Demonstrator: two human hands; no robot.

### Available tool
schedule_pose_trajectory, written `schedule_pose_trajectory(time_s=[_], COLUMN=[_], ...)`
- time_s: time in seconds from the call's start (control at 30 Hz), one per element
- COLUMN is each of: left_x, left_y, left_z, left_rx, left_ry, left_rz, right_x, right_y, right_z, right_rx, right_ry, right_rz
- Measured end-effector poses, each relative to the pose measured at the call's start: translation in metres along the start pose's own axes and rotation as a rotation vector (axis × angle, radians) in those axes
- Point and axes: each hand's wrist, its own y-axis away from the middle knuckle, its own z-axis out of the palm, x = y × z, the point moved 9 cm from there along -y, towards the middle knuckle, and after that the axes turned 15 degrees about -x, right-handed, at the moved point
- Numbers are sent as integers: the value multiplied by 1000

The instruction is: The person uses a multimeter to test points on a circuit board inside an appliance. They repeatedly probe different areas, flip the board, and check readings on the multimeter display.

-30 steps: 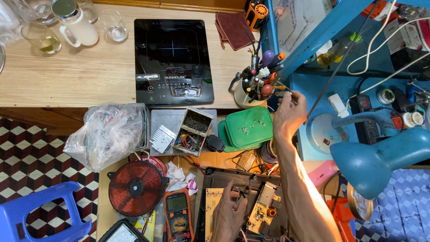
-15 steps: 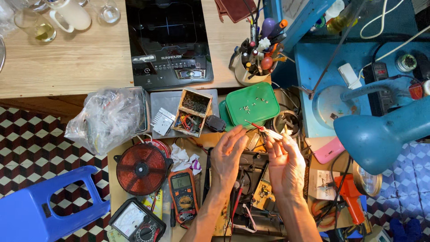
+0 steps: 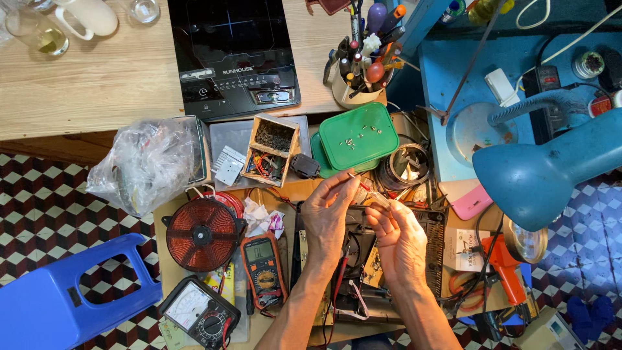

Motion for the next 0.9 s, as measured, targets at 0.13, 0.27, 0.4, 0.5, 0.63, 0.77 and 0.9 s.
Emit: schedule_pose_trajectory(time_s=[0.13,0.27,0.4,0.5,0.63,0.77,0.9], left_x=[-1,-5,-12,-12,-17,-13,-6], left_y=[-2,-2,-2,-2,2,6,3], left_z=[-2,-5,-10,-13,-17,-28,-50], left_rx=[16,-1,-18,-22,13,85,148], left_ry=[5,3,48,49,1,-85,-81], left_rz=[-2,16,12,42,-9,-104,-148], right_x=[13,26,35,35,33,27,-26], right_y=[4,9,15,16,17,9,-33], right_z=[-11,-21,-24,-23,-18,-11,10], right_rx=[37,75,90,82,45,36,-14], right_ry=[14,9,6,17,28,77,364], right_rz=[61,107,141,132,108,79,-260])
